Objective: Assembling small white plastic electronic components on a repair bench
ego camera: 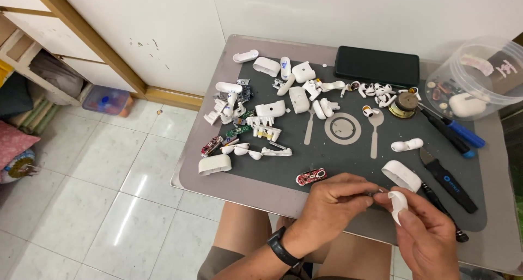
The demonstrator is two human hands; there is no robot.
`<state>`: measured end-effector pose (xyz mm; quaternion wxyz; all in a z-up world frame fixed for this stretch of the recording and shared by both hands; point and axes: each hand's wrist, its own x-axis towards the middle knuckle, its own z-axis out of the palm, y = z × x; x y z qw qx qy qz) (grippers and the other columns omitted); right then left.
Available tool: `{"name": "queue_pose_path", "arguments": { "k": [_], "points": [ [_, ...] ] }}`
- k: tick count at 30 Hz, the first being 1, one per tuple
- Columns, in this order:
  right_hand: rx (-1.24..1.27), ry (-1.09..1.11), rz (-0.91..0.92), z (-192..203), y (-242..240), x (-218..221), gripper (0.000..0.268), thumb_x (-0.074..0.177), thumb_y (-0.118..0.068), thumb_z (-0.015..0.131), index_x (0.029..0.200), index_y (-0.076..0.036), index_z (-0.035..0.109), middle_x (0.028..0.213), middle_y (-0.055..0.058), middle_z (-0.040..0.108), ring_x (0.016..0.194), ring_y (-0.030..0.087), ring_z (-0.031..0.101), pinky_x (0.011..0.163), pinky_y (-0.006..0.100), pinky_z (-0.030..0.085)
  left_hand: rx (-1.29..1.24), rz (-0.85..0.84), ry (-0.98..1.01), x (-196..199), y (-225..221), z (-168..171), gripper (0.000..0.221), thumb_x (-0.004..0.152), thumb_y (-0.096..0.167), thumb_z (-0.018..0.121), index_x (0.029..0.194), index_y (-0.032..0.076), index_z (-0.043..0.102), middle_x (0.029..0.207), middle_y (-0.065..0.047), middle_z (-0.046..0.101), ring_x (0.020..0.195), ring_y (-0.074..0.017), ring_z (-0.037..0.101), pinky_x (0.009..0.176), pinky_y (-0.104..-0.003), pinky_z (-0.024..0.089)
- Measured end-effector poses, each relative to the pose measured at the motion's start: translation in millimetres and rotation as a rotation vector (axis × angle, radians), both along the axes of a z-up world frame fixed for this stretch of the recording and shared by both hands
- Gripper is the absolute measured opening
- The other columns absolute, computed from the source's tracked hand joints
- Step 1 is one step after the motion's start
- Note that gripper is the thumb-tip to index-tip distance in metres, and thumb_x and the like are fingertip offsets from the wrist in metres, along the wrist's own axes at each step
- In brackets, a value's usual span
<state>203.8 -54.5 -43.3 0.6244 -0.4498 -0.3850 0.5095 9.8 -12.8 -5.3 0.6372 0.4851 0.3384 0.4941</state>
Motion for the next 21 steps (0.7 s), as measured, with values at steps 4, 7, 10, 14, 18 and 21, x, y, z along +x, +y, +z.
{"name": "queue_pose_path", "arguments": {
  "k": [4,7,10,14,18,21],
  "points": [
    [-0.022,-0.007,-0.039,5.7,0.3,-7.5,0.040,0.093,0.000,0.053,0.131,0.013,0.059,0.113,0.038,0.069,0.108,0.045,0.069,0.110,0.055,0.051,-0.104,-0.040,-0.065,0.6,2.2,-5.7,0.040,0.094,0.002,0.071,0.133,0.008,0.068,0.106,-0.004,0.066,0.088,-0.0097,0.064,0.086,-0.024,0.062],
    [0.005,-0.022,-0.124,0.7,-1.5,-10.7,0.044,0.092,-0.002,0.056,0.131,0.017,0.057,0.114,0.036,0.067,0.106,0.043,0.067,0.106,0.050,0.054,-0.188,-0.028,0.022,4.6,4.7,-7.3,0.040,0.091,0.008,0.074,0.131,0.008,0.070,0.101,-0.003,0.067,0.086,-0.0068,0.065,0.079,-0.023,0.063],
    [0.116,0.038,-0.107,-4.2,-3.6,-6.3,0.043,0.090,-0.007,0.063,0.129,0.013,0.060,0.111,0.035,0.071,0.104,0.043,0.072,0.100,0.050,0.057,0.048,0.060,0.109,11.5,7.3,-19.5,0.031,0.087,0.005,0.077,0.118,0.006,0.074,0.096,-0.003,0.069,0.086,-0.0102,0.066,0.078,-0.023,0.054],
    [0.163,0.053,-0.018,7.8,-2.6,-8.1,0.039,0.093,-0.005,0.064,0.128,0.011,0.063,0.109,0.034,0.074,0.110,0.043,0.072,0.095,0.048,0.059,0.045,0.079,0.119,9.1,7.0,-6.6,0.031,0.086,-0.001,0.078,0.117,0.003,0.077,0.097,-0.004,0.067,0.086,-0.0105,0.066,0.075,-0.021,0.057],
    [0.172,0.050,0.010,7.6,-2.6,-7.7,0.038,0.095,-0.007,0.064,0.130,0.009,0.063,0.112,0.031,0.075,0.113,0.043,0.071,0.089,0.048,0.060,0.016,0.084,0.113,7.7,4.9,-5.2,0.031,0.088,0.000,0.078,0.118,0.004,0.078,0.089,-0.002,0.064,0.078,-0.0106,0.060,0.067,-0.023,0.054],
    [0.163,0.059,0.025,13.2,-1.6,-7.5,0.038,0.095,-0.008,0.065,0.131,0.006,0.064,0.112,0.031,0.075,0.111,0.043,0.072,0.086,0.048,0.062,-0.027,0.066,0.051,8.9,5.0,-7.5,0.035,0.087,-0.003,0.076,0.121,0.002,0.075,0.088,-0.005,0.063,0.072,-0.0147,0.064,0.068,-0.027,0.063]
  ]
}}
